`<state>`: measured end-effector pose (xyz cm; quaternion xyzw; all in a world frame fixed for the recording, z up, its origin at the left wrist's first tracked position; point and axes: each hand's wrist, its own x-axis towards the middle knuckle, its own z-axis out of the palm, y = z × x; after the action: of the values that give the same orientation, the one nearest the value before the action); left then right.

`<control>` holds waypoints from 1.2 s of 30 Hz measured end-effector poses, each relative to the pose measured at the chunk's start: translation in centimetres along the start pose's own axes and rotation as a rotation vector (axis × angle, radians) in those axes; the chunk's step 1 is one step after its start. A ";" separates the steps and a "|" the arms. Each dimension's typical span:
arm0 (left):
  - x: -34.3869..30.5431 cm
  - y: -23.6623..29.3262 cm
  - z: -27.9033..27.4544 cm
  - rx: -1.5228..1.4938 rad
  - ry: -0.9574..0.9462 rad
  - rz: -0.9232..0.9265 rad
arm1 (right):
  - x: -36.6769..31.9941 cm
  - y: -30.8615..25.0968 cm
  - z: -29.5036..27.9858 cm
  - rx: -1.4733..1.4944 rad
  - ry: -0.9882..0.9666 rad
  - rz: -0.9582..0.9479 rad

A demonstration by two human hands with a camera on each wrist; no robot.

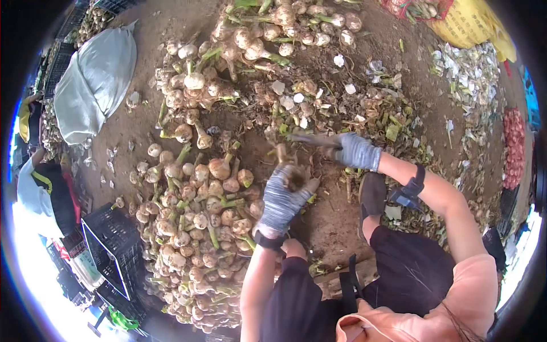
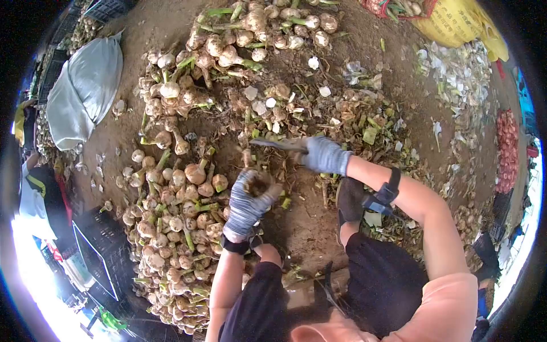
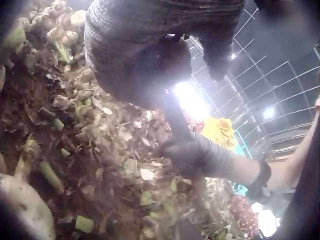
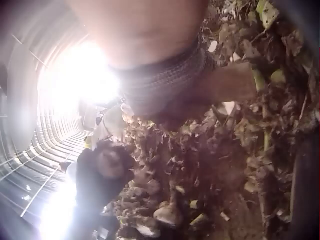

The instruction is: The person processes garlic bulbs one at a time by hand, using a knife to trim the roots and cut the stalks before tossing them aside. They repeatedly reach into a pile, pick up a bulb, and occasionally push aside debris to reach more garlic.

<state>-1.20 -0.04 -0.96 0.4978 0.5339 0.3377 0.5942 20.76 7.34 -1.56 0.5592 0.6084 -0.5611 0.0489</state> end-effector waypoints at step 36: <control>-1.0 12.4 -5.0 -0.524 0.379 -0.183 | 13.4 -5.8 -4.9 0.168 0.395 -0.019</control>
<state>-4.68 3.67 11.50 0.2064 0.5726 0.4951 0.6200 14.29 20.77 -5.30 0.6546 0.5624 -0.4899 -0.1234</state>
